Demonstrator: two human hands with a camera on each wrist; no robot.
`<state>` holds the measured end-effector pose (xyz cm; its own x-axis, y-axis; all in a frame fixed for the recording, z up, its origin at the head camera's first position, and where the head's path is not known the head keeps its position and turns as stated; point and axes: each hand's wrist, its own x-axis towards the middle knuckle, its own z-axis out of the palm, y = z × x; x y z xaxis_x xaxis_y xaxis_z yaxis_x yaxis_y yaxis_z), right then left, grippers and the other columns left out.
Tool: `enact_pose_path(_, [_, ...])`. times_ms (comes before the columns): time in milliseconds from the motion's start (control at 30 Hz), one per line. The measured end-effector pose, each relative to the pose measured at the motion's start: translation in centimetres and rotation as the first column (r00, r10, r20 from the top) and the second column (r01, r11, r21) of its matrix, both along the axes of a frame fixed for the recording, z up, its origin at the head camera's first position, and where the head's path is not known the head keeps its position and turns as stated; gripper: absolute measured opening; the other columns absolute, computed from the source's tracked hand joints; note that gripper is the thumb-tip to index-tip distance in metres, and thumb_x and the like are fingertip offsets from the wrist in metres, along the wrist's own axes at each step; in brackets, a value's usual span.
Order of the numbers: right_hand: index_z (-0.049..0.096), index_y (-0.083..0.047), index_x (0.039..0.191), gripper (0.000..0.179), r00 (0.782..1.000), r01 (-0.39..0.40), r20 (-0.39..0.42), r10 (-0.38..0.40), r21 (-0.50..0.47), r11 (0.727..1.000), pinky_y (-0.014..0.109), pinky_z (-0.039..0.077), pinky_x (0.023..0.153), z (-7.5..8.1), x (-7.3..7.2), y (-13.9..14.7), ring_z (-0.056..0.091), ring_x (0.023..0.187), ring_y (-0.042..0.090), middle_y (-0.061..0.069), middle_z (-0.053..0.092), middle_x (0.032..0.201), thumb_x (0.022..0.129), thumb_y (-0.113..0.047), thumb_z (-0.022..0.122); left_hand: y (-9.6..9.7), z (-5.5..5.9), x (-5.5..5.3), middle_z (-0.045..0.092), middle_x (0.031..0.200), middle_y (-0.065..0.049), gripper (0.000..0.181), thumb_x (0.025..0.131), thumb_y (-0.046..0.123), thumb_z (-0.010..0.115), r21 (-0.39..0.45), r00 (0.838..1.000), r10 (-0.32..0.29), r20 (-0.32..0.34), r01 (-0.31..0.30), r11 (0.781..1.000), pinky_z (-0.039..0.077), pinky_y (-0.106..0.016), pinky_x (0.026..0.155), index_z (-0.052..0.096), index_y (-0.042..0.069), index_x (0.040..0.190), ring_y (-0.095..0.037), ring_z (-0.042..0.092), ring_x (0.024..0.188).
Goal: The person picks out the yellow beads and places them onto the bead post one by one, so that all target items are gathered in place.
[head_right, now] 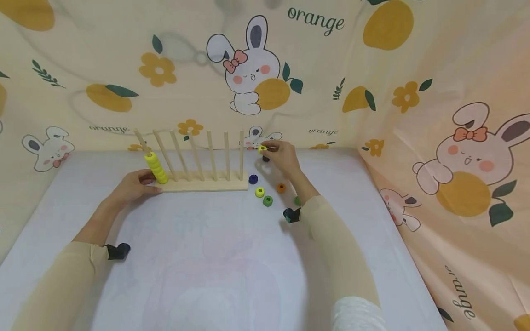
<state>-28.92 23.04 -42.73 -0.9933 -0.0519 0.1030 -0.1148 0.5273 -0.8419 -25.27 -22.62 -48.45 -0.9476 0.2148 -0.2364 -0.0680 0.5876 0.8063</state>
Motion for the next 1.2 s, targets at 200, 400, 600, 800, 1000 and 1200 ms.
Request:
enact_pose_path(200, [0.073, -0.011, 0.118, 0.030, 0.997, -0.022, -0.068, 0.022, -0.008, 1.000, 0.034, 0.056, 0.088, 1.6, -0.4, 0.2, 0.067, 0.100, 0.020, 0.005, 0.072, 0.112, 0.089, -0.019, 0.076, 0.1, 0.1, 0.0, 0.046, 0.145, -0.025, 0.084, 0.085, 0.019, 0.080, -0.003, 1.000, 0.000, 0.005, 0.000, 1.000, 0.034, -0.051, 0.114, 0.033, -0.004, 0.151, -0.040, 0.044, 0.133])
enact_pose_path(400, [0.073, -0.012, 0.118, 0.030, 0.993, -0.031, -0.118, 0.029, -0.016, 0.999, 0.030, 0.057, 0.083, 2.9, -0.6, 0.1, 0.067, 0.097, 0.017, 0.005, 0.073, 0.109, 0.089, -0.020, 0.077, 0.1, 0.1, 0.1, 0.046, 0.145, -0.026, 0.083, 0.086, 0.019, 0.079, -0.010, 1.000, 0.008, 0.006, -0.008, 1.000, 0.034, -0.052, 0.114, 0.034, -0.004, 0.151, -0.040, 0.043, 0.133])
enact_pose_path(600, [0.074, -0.013, 0.118, 0.032, 0.989, -0.046, -0.139, 0.045, -0.009, 0.999, 0.026, 0.056, 0.079, 4.4, -0.7, -0.2, 0.067, 0.094, 0.015, 0.003, 0.074, 0.109, 0.088, -0.023, 0.078, 0.2, 0.1, 0.1, 0.046, 0.145, -0.026, 0.082, 0.086, 0.019, 0.079, -0.025, 1.000, 0.006, 0.005, -0.006, 1.000, 0.034, -0.051, 0.114, 0.034, -0.005, 0.151, -0.040, 0.044, 0.133])
enact_pose_path(800, [0.073, -0.011, 0.119, 0.033, 0.985, -0.071, -0.157, 0.067, -0.016, 0.997, 0.026, 0.056, 0.080, 6.6, -0.6, -0.5, 0.067, 0.091, 0.016, 0.004, 0.074, 0.110, 0.088, -0.022, 0.077, 0.2, 0.4, -0.2, 0.046, 0.146, -0.026, 0.081, 0.087, 0.018, 0.078, -0.027, 1.000, 0.002, 0.006, -0.002, 1.000, 0.033, -0.051, 0.115, 0.033, -0.005, 0.150, -0.040, 0.044, 0.133])
enact_pose_path(1000, [0.073, -0.009, 0.118, 0.032, 0.970, -0.118, -0.217, 0.112, -0.017, 0.993, 0.025, 0.057, 0.083, 8.5, -0.7, -1.2, 0.069, 0.093, 0.018, 0.005, 0.073, 0.109, 0.090, -0.024, 0.076, 0.4, 0.5, -0.4, 0.046, 0.146, -0.025, 0.082, 0.087, 0.020, 0.079, -0.030, 1.000, 0.006, 0.006, -0.006, 1.000, 0.032, -0.052, 0.115, 0.034, -0.004, 0.151, -0.040, 0.043, 0.133])
enact_pose_path(1200, [0.074, -0.010, 0.117, 0.031, 0.969, -0.160, -0.197, 0.152, -0.029, 0.987, 0.026, 0.057, 0.082, 9.7, -0.5, -2.5, 0.070, 0.094, 0.021, 0.005, 0.073, 0.107, 0.089, -0.024, 0.076, 0.3, 0.4, 0.1, 0.045, 0.147, -0.025, 0.082, 0.087, 0.022, 0.079, -0.038, 1.000, 0.007, 0.017, -0.006, 0.999, 0.033, -0.053, 0.115, 0.035, -0.003, 0.151, -0.040, 0.042, 0.133])
